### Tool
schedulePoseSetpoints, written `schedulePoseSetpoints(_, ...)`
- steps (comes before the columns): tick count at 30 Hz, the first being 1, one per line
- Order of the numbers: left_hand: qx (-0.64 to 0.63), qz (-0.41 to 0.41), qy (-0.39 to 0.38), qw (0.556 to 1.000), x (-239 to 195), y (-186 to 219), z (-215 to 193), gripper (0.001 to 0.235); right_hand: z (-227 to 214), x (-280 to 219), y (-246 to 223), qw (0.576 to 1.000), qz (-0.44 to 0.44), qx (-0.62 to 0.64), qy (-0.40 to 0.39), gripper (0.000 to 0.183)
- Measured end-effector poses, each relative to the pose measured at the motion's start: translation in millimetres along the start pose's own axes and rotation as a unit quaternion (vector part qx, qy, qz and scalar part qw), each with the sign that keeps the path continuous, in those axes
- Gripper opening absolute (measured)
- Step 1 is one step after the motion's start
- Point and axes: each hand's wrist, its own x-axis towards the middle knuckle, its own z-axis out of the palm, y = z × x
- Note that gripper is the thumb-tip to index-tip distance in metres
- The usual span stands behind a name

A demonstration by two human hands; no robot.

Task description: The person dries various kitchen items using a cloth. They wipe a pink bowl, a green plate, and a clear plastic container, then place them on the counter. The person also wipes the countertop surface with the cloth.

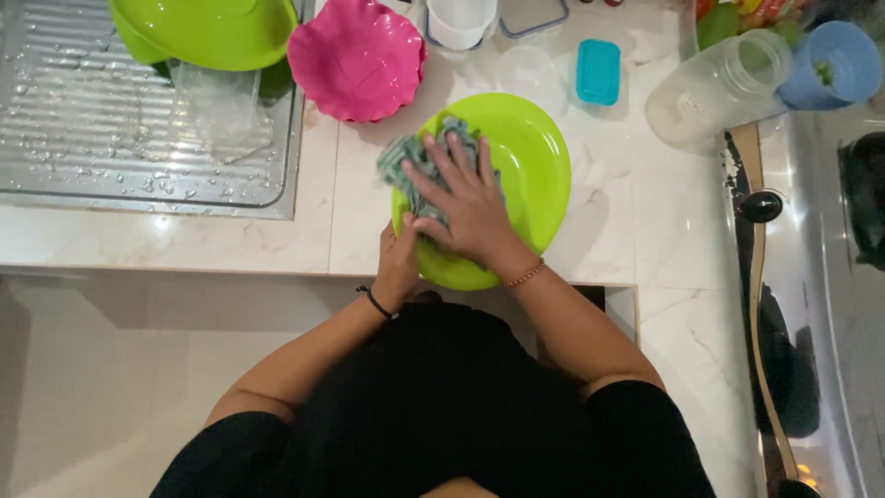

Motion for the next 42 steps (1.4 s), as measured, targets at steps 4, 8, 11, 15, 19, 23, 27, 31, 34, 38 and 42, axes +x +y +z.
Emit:
schedulePoseSetpoints(4,-0.163,-0.129,0.010,0.978,9.3,26.2,2.5,0.044,-11.7,-4.1,30.3,0.995,0.059,-0.069,0.026,0.071)
schedulePoseSetpoints(8,-0.149,-0.068,0.058,0.985,20.8,24.3,-2.2,0.041,12.4,-33.2,35.3,0.983,0.168,-0.074,0.006,0.066)
schedulePoseSetpoints(11,-0.160,-0.051,0.080,0.983,20.1,10.3,-0.5,0.037,35.2,-56.4,6.2,0.987,0.159,0.019,-0.018,0.069)
schedulePoseSetpoints(15,-0.166,-0.059,0.089,0.980,13.2,6.0,10.2,0.035,40.8,-58.3,-18.9,0.972,0.098,0.214,-0.004,0.074)
schedulePoseSetpoints(19,-0.205,-0.055,0.075,0.974,0.0,16.4,17.3,0.038,37.4,-31.2,-9.2,0.959,0.055,0.272,0.059,0.075)
schedulePoseSetpoints(23,-0.152,0.007,0.033,0.988,0.1,0.5,7.8,0.046,24.3,-5.4,-21.8,0.935,0.050,0.329,0.122,0.078)
schedulePoseSetpoints(27,0.063,-0.033,0.087,0.994,-5.1,-52.5,-35.1,0.064,14.9,-1.8,-40.0,0.933,-0.033,0.357,0.021,0.079)
schedulePoseSetpoints(31,-0.158,0.035,0.111,0.980,-8.7,17.7,-37.5,0.069,43.7,-9.7,-29.6,0.941,-0.118,0.313,-0.041,0.077)
schedulePoseSetpoints(34,-0.080,0.023,0.151,0.985,-25.8,21.3,-37.1,0.062,69.4,-3.6,-20.3,0.959,-0.186,0.213,-0.030,0.077)
schedulePoseSetpoints(38,-0.050,-0.052,0.193,0.978,-35.6,4.3,-40.0,0.057,64.1,45.4,-3.1,0.982,-0.161,0.091,0.034,0.078)
schedulePoseSetpoints(42,-0.112,-0.037,0.220,0.968,-19.5,47.6,-47.1,0.052,46.5,68.8,17.9,0.996,-0.050,0.002,0.067,0.078)
